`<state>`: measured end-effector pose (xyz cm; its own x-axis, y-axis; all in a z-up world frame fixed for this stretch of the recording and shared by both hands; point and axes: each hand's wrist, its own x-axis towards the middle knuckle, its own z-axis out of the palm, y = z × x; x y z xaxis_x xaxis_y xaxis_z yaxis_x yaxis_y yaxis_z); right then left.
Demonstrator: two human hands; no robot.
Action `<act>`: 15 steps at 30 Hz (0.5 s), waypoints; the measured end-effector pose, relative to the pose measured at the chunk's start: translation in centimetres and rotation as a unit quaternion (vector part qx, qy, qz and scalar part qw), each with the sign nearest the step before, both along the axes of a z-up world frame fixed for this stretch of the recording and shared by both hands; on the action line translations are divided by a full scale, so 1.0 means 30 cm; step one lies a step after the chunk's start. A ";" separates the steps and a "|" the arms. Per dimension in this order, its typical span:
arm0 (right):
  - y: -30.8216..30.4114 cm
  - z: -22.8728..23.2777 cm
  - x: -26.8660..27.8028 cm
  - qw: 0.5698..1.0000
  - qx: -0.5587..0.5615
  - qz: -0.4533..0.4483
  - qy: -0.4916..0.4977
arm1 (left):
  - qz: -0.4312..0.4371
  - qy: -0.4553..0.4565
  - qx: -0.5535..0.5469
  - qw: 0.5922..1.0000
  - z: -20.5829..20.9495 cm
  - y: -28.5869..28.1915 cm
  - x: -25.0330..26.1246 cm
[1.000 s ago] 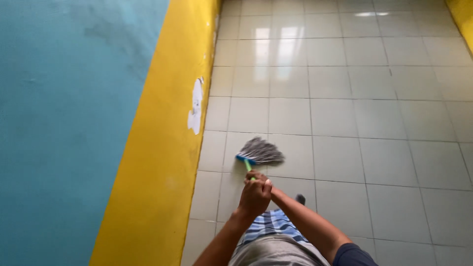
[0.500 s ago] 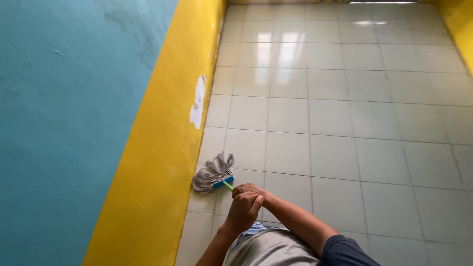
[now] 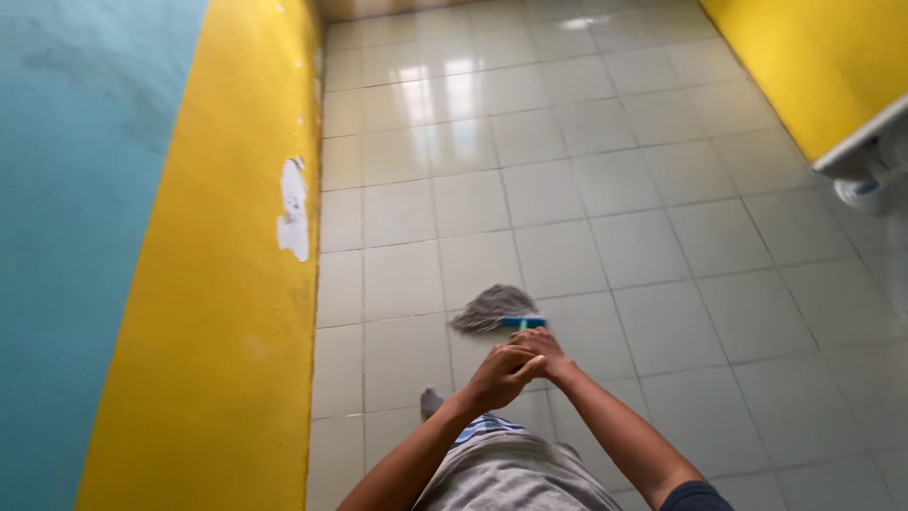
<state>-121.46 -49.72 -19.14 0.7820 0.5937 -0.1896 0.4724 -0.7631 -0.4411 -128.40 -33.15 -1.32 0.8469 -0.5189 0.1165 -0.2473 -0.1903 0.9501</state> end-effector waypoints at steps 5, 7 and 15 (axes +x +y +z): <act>-0.315 -0.133 -0.178 0.989 -0.062 -0.131 0.007 | -0.033 0.032 0.059 0.997 -0.209 -0.278 -0.089; -0.406 -0.153 -0.256 0.987 -0.017 -0.160 -0.014 | -0.035 0.027 0.048 0.998 -0.253 -0.360 -0.140; -0.510 -0.143 -0.494 0.970 0.019 -0.240 -0.027 | -0.108 0.037 0.084 0.990 -0.365 -0.499 -0.292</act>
